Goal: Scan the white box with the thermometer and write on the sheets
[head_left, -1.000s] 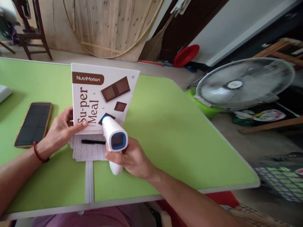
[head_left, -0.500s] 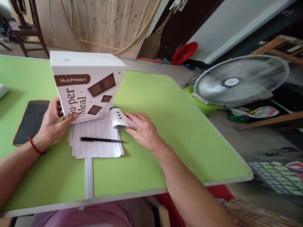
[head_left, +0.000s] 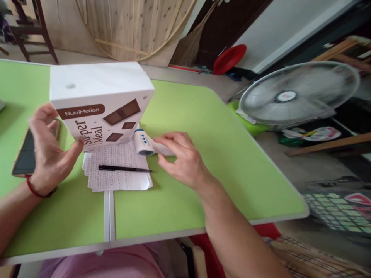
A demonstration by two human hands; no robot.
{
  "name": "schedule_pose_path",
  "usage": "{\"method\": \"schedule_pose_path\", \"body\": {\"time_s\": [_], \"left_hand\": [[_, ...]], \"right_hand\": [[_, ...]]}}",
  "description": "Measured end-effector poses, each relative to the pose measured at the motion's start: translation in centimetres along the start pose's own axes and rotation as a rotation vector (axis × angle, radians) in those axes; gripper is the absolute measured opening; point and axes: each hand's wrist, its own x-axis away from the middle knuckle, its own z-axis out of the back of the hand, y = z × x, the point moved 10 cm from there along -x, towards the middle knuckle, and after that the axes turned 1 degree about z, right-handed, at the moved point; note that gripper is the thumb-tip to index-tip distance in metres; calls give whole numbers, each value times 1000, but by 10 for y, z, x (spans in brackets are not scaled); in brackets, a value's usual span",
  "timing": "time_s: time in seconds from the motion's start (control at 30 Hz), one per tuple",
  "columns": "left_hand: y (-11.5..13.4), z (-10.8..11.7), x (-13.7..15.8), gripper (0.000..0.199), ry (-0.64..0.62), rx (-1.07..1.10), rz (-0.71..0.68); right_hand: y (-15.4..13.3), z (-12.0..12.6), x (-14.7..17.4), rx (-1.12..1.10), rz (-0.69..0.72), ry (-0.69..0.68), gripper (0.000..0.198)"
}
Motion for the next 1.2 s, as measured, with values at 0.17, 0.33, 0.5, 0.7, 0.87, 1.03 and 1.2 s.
{"method": "schedule_pose_path", "body": {"time_s": [0.17,0.33,0.5,0.7,0.87,1.03,1.2], "left_hand": [[39,-11,11,30,-48,-91,-199],[75,-48,32,14,-218,-219,-486],[75,-80,46,29,-383,-351,-529],[77,-85,45,33,-473,-419,-516],[79,-86,43,33,-505,-422,-510],[78,-87,44,35,-535,-436,-503],[79,-87,43,34,-539,-436,-500]], "right_hand": [[-50,-16,3,32,184,-207,11],[-49,-19,6,178,162,-272,19],[-20,16,2,-231,-187,-24,6],[-6,-21,30,-775,-563,10,5],[-15,-24,39,-619,-482,90,4],[-25,-21,35,-502,-370,56,10],[-30,-19,31,-446,-325,50,11]]}}
